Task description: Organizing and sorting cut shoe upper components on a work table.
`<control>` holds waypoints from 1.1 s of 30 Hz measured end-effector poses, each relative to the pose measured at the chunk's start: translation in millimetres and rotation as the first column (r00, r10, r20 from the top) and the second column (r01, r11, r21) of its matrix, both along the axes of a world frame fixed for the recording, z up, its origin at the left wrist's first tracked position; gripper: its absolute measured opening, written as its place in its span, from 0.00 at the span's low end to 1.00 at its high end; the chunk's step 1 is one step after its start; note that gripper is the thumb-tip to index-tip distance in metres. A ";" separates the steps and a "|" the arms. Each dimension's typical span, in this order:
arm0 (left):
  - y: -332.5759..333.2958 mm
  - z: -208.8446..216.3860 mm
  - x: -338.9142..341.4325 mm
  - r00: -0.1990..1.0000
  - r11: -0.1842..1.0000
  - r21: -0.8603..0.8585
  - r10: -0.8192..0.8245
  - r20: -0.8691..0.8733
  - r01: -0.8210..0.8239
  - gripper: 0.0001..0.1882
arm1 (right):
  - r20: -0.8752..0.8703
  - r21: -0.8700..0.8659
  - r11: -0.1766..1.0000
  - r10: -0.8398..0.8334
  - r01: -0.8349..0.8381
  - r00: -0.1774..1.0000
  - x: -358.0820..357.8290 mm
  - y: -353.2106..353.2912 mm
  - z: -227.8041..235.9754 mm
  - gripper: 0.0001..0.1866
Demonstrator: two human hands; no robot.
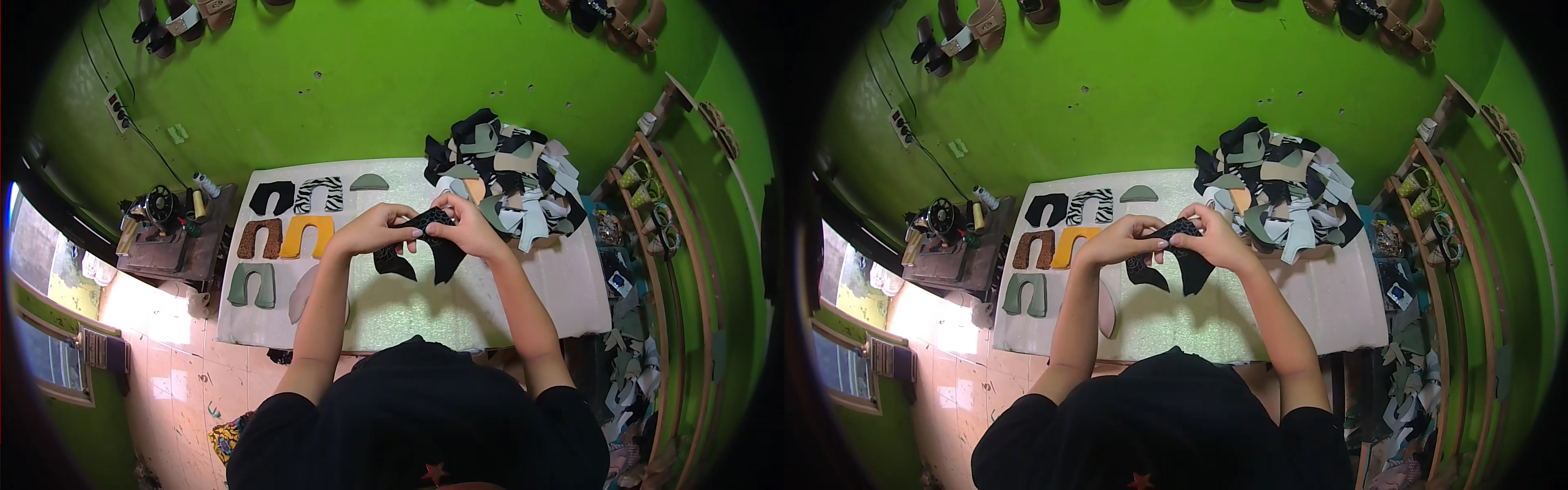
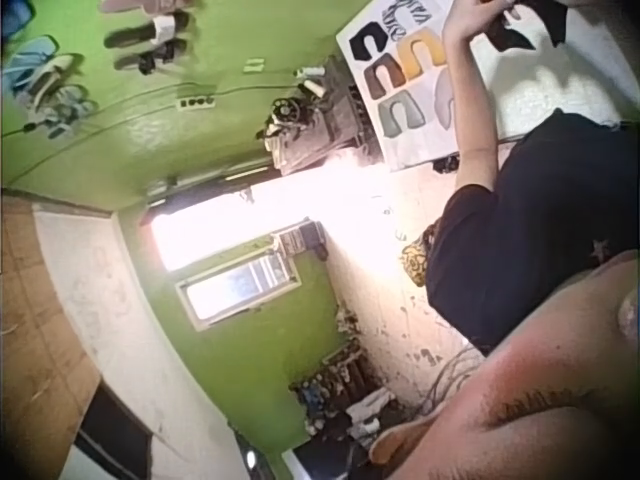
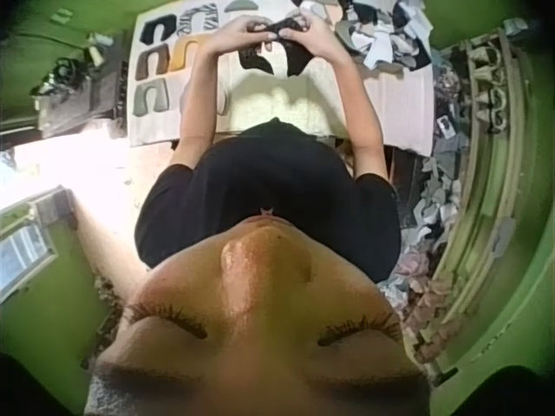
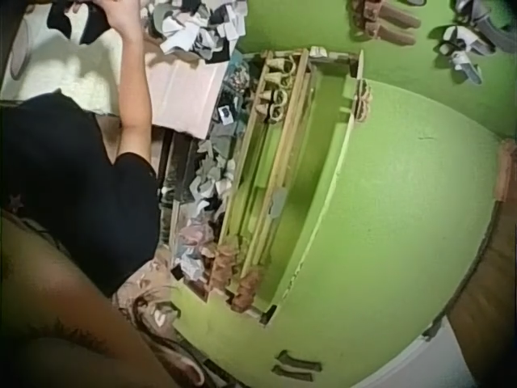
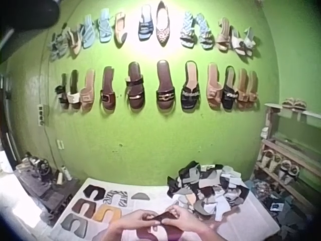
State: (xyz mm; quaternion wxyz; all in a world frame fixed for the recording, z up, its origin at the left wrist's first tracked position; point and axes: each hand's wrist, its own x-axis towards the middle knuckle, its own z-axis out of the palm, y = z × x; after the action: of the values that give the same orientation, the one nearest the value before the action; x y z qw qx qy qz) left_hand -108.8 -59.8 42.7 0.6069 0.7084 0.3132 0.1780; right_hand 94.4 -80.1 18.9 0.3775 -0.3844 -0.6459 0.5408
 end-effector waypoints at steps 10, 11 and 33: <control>5.0 -5.7 -54.6 0.968 0.973 0.032 0.222 0.120 -0.227 0.08 | -0.046 0.176 0.952 -0.245 0.249 0.968 -43.8 7.3 -14.4 0.12; 5.0 -5.2 -59.9 0.968 0.973 0.033 0.223 0.118 -0.228 0.08 | -0.066 0.153 0.961 -0.223 0.231 0.973 -48.5 9.3 -19.1 0.11; 14.4 -112.1 -182.1 0.861 0.844 -0.512 0.375 0.344 -0.162 0.17 | 0.225 0.238 0.969 -0.116 0.061 0.967 -168.9 52.4 -20.5 0.09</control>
State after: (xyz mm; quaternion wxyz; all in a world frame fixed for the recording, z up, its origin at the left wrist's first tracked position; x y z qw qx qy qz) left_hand -290.9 -45.4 -69.4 0.7807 0.4319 0.3031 0.3349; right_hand -74.6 -27.7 -1.6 0.3634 -0.4286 -0.7266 0.3954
